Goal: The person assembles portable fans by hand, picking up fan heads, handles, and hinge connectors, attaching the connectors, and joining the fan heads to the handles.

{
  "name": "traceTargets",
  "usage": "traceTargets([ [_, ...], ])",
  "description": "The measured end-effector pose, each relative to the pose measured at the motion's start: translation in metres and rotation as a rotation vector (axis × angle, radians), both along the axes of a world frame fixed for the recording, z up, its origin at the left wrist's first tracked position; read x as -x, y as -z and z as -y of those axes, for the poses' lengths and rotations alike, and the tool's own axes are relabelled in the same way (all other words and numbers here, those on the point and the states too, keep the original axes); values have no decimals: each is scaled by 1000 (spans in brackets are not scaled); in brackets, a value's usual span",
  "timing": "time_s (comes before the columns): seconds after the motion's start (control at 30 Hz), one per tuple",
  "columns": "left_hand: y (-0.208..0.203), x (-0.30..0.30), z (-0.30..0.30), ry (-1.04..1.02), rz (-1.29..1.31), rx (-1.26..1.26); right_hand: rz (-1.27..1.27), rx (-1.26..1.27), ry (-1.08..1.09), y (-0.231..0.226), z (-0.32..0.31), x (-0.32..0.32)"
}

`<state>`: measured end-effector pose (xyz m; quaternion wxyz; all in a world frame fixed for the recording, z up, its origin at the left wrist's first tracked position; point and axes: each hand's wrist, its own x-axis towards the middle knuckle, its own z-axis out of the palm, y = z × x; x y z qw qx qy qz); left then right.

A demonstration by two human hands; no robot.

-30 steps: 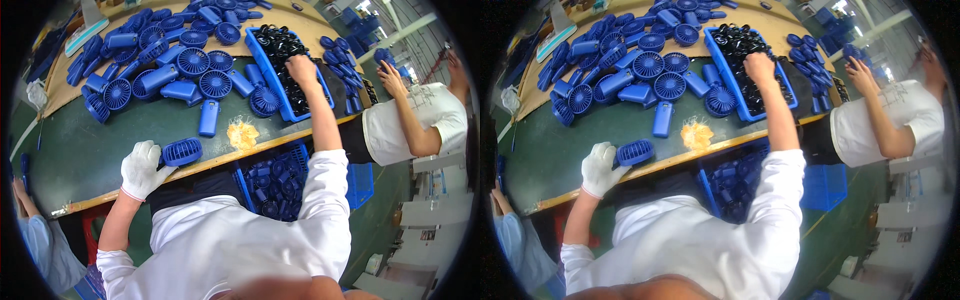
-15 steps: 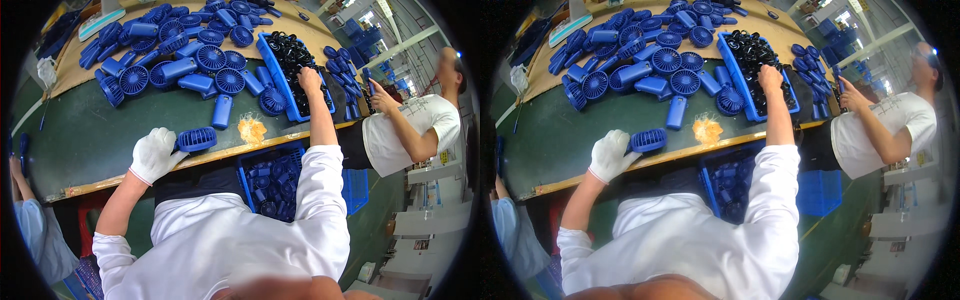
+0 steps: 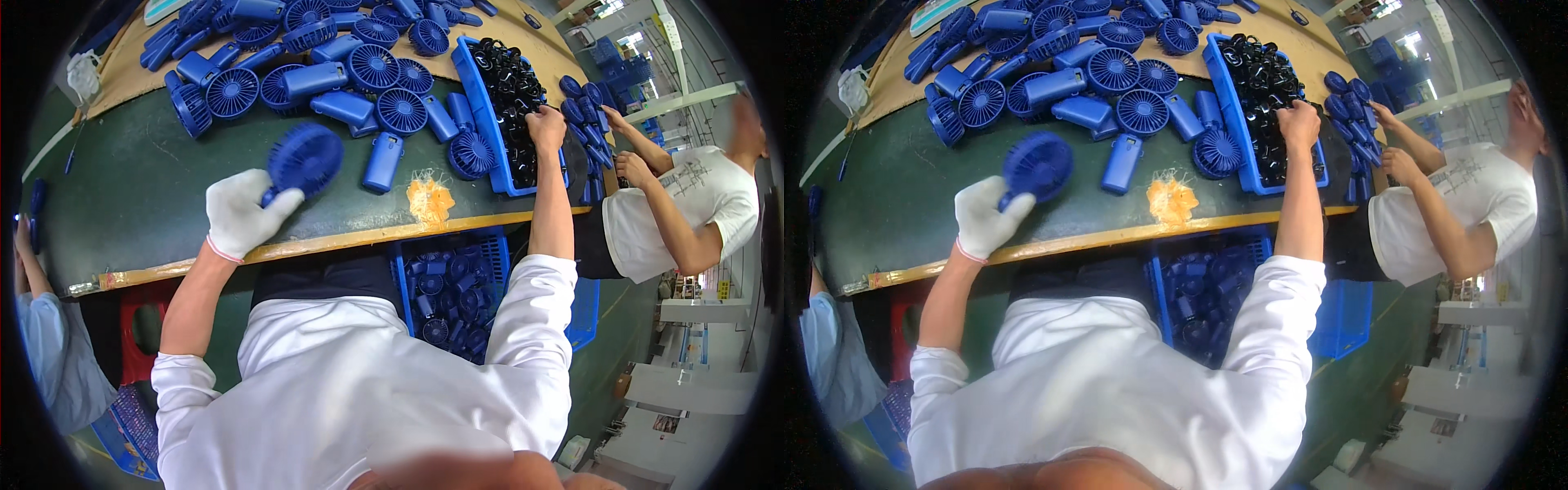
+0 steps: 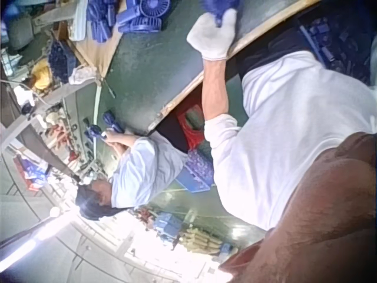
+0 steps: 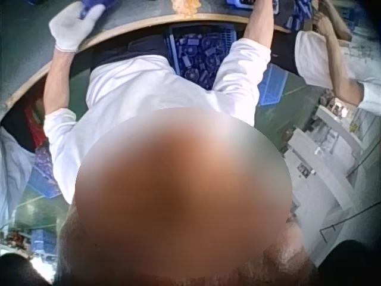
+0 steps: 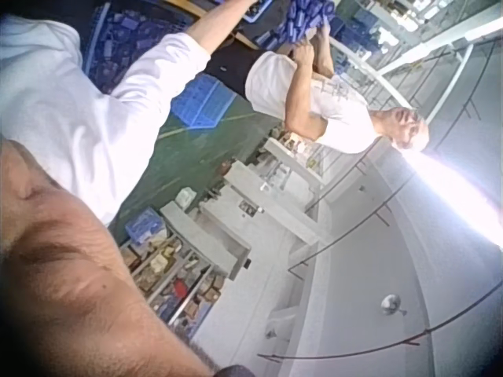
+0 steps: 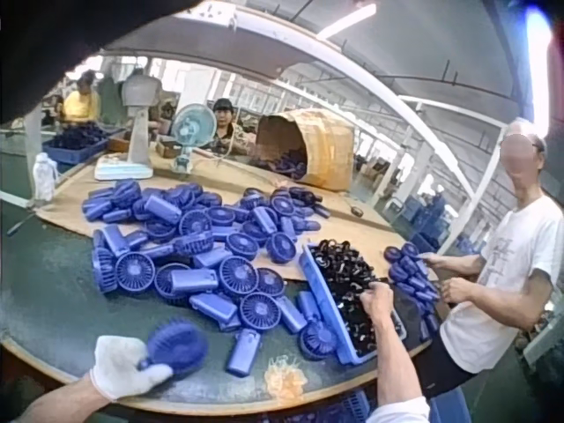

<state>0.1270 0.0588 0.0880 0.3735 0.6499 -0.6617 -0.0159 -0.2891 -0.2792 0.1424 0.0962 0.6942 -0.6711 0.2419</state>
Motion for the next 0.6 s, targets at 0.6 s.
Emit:
traceTargets([
  [0.6,-23,57,13,200,-1272,-133,1646,-329,-906,16,-233,-164],
])
